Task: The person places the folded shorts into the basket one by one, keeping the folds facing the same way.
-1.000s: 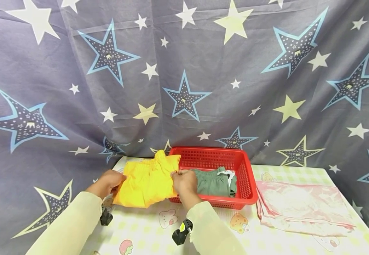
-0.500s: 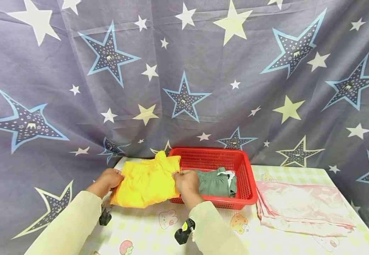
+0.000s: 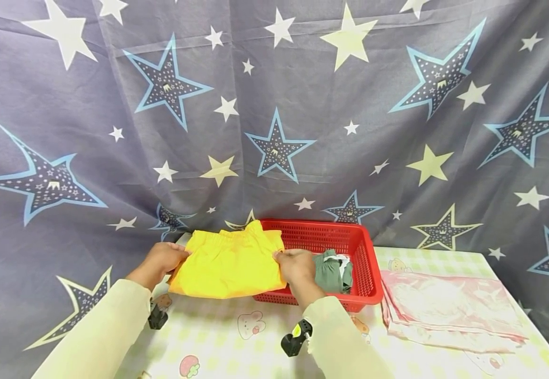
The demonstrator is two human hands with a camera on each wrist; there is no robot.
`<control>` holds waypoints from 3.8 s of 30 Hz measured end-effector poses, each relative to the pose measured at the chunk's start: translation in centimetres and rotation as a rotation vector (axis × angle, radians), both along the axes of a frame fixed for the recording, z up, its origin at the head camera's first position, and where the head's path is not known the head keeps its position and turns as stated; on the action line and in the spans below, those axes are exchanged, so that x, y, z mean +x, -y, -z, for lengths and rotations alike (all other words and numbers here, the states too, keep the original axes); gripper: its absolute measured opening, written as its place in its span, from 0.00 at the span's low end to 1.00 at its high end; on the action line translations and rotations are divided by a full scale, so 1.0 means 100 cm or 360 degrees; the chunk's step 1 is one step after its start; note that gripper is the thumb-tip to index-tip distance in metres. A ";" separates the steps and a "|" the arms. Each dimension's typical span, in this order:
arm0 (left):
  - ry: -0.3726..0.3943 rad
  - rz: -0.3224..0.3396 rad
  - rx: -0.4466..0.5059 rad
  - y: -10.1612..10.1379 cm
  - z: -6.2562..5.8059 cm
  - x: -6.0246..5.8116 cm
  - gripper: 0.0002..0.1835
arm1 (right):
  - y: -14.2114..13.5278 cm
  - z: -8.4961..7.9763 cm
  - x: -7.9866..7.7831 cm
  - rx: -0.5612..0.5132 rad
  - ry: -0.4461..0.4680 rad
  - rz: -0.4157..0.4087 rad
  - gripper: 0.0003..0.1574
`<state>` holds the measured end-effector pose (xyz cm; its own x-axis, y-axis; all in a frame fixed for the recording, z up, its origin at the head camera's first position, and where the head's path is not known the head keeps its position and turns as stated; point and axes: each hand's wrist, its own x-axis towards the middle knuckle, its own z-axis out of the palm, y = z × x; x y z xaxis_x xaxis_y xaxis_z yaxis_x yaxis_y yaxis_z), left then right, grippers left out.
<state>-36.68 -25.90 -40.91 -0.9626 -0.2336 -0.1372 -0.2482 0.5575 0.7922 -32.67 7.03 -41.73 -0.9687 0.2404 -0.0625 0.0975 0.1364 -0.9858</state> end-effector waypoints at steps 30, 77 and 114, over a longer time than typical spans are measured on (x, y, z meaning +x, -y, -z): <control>-0.0159 0.0036 0.0142 -0.097 -0.020 -0.006 0.12 | -0.096 -0.013 0.008 0.0079 0.0059 0.0104 0.21; -0.0364 0.0066 -0.0075 -0.186 -0.009 -0.020 0.09 | -0.154 -0.006 0.004 0.0416 0.0112 0.0360 0.22; -0.0790 0.0607 -0.0751 -0.203 0.016 -0.014 0.14 | -0.134 0.005 -0.004 0.1404 -0.0733 0.0168 0.29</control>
